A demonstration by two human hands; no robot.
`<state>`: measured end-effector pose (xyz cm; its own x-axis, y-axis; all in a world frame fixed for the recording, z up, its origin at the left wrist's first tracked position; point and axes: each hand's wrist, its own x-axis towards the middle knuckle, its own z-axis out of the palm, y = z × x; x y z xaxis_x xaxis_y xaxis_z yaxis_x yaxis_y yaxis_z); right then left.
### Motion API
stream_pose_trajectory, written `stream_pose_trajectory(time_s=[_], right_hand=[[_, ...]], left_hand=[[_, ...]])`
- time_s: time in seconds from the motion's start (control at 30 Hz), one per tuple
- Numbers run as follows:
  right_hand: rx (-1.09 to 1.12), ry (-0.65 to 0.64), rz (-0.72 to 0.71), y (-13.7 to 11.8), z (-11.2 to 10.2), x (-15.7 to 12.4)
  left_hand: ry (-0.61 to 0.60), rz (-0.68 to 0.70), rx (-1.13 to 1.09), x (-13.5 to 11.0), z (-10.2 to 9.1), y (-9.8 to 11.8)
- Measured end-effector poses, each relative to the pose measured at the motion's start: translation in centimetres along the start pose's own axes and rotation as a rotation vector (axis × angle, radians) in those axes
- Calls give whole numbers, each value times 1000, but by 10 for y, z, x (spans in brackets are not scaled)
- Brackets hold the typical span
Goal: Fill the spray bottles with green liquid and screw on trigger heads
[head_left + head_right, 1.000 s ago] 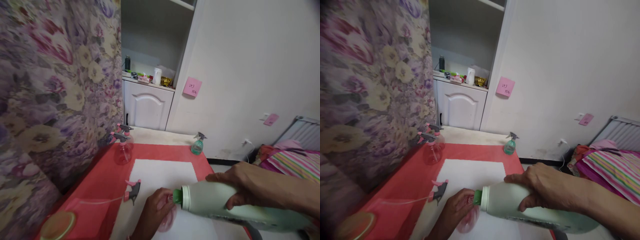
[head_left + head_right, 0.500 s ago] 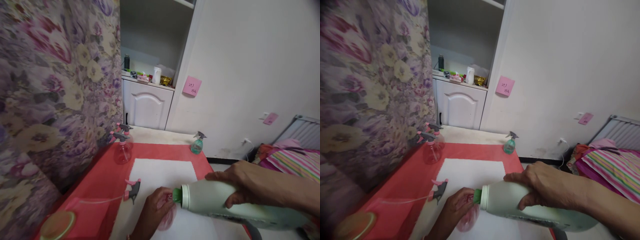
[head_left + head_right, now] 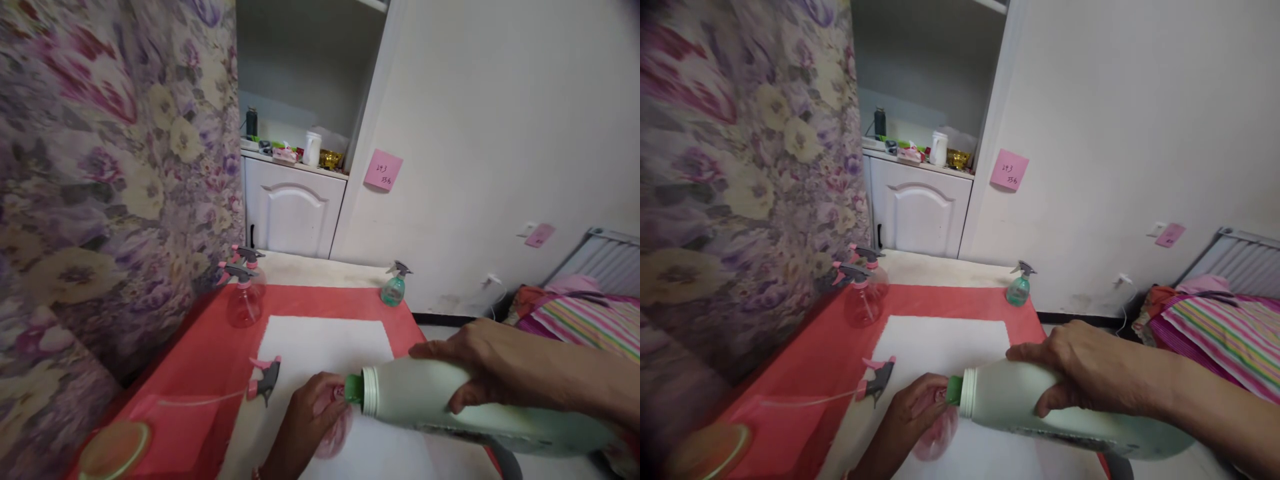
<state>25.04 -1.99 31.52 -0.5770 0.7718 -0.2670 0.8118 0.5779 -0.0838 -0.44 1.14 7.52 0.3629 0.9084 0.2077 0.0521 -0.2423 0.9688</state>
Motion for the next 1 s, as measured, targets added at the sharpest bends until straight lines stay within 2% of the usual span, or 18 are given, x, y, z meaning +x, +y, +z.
stream_pose_trajectory(time_s=[0.27,0.7,1.0], right_hand=[[-6,-10,-14,-1,-1,1],[49,-5,-24,0,-2,0],[8,23,-46,4,3,1]], left_hand=[[9,-5,9,0,0,9],[-3,10,10,0,0,2],[3,11,14,0,0,6]])
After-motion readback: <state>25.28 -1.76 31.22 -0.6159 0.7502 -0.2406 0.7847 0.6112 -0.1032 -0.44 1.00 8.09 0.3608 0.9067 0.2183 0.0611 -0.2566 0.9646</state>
